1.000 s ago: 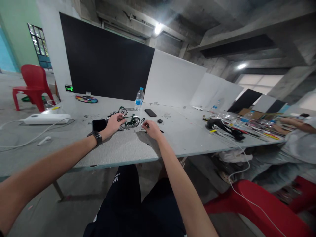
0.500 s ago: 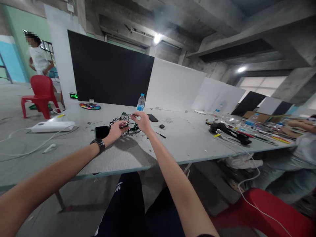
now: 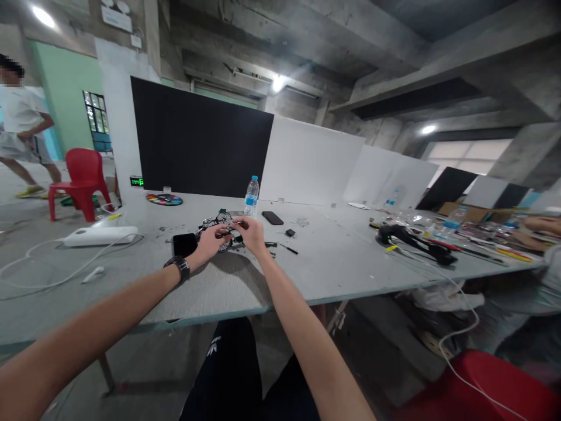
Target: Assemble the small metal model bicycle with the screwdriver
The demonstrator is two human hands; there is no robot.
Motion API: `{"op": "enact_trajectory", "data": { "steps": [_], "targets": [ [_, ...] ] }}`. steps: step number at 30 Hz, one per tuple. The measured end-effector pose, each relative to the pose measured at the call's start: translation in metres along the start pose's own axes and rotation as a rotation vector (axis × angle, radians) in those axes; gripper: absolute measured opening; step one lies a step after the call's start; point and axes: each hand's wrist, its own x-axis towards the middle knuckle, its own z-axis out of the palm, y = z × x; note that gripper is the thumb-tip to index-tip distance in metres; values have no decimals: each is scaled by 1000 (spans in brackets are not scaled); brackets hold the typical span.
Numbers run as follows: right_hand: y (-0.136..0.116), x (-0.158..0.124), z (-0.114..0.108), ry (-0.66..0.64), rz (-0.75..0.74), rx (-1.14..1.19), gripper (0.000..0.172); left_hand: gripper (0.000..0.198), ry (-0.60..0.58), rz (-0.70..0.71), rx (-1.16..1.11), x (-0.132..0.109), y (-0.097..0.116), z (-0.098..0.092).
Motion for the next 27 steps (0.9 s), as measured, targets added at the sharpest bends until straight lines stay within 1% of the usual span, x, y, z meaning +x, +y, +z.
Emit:
{"op": "enact_trajectory", "data": {
  "steps": [6,11,17,21,27],
  "targets": [
    [4,-5,5,5,-19,33,16,25,6,5,2,-2,1,1],
    [4,-6,5,24,-26,6,22,25,1,27,-5,-1,-3,2],
    [1,-7,4,18,-59,7,20,29,-38,57,11,3,-11,2],
    [3,-8,5,29,-91,46,19,26,-31,89,22,4,-18,4],
    [5,-9,4,35,-86,36,20,26,-38,111,40,5,-20,3]
  ]
}}
